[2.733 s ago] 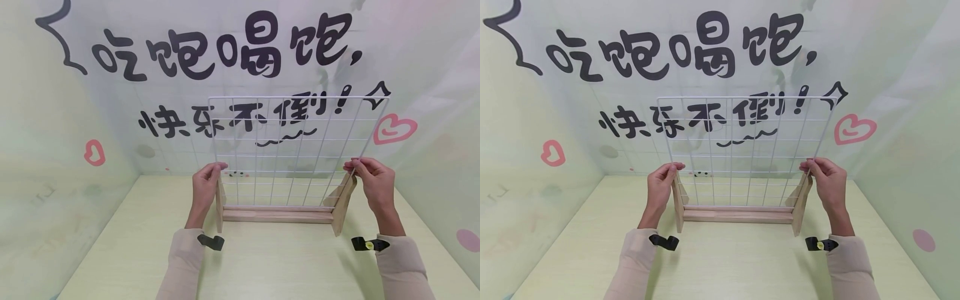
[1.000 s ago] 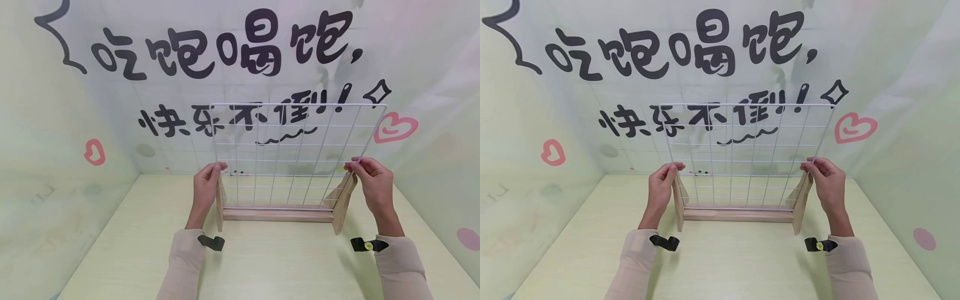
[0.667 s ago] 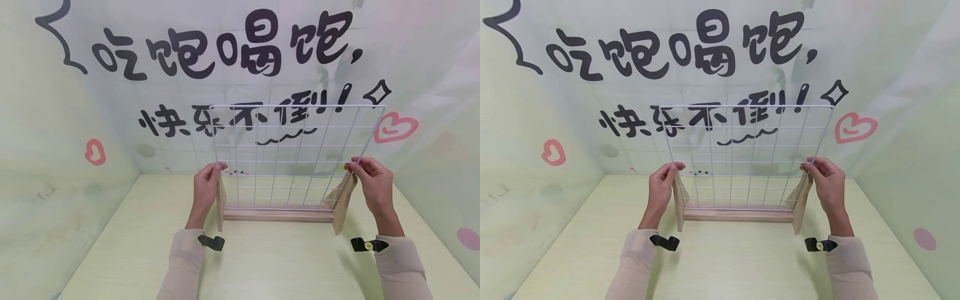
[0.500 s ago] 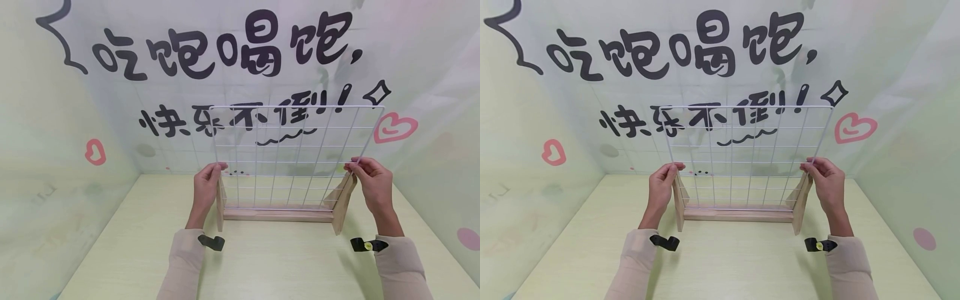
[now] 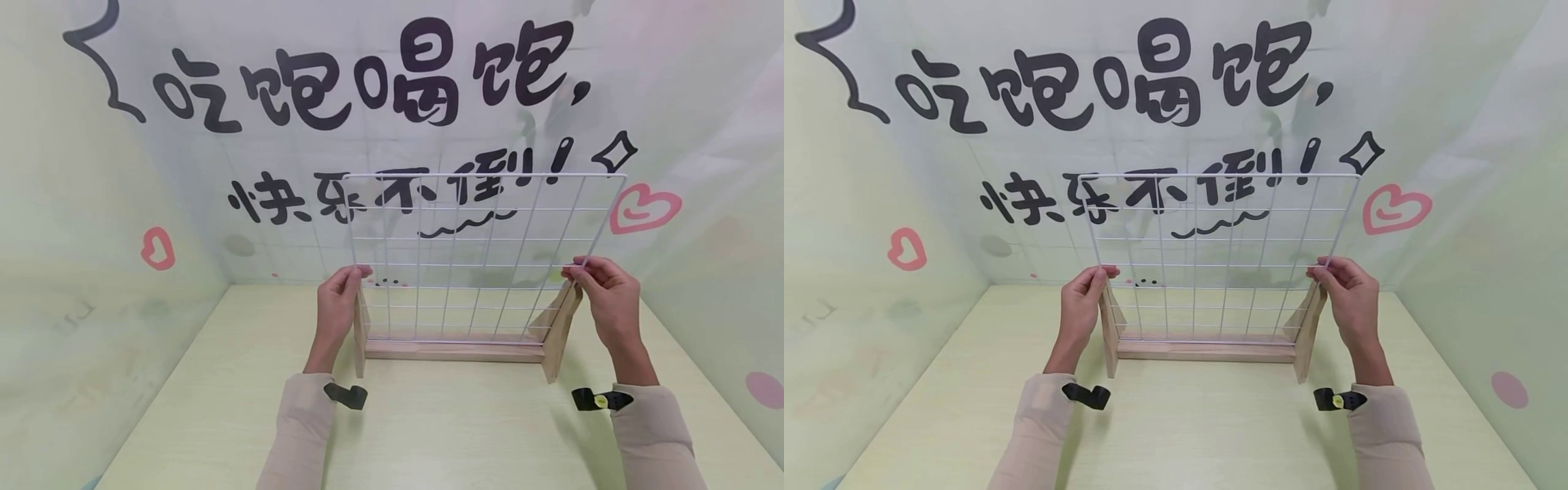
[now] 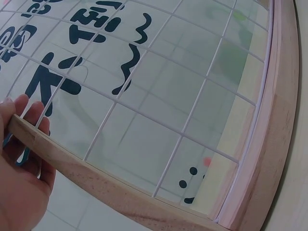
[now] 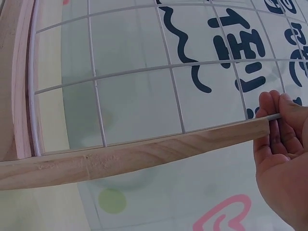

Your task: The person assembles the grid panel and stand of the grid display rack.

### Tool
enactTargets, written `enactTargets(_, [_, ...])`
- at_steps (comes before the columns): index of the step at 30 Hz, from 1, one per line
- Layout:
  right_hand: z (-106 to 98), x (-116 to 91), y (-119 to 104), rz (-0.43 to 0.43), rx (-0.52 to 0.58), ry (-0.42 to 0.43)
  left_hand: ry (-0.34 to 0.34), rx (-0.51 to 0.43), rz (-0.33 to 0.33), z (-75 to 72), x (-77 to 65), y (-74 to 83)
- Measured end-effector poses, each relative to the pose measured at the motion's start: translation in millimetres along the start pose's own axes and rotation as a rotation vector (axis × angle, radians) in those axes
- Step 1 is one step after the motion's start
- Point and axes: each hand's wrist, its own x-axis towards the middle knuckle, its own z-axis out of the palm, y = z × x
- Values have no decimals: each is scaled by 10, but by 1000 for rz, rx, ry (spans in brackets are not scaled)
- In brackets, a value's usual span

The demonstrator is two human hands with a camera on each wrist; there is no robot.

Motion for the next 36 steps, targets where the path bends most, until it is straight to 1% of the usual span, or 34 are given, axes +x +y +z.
enactTargets(15, [-23, 12, -15, 1, 15, -24, 9, -25, 3, 26, -7, -31])
enactTargets(21, [-51, 15, -23, 12, 46, -18, 9, -4, 10, 50, -1, -38])
enactTargets(26, [-33, 18, -14, 14, 68, 16, 10, 5, 16, 51, 3, -25])
enactTargets(31, [31, -11, 31, 7, 74, 91, 8, 15, 6, 30, 0, -31])
enactTargets(33, [61, -29, 52, -3, 81, 113, 15, 24, 1, 24, -7, -26])
enactTargets(36, [91, -46, 73, -27, 64, 136, 24, 21, 2, 23, -12, -20])
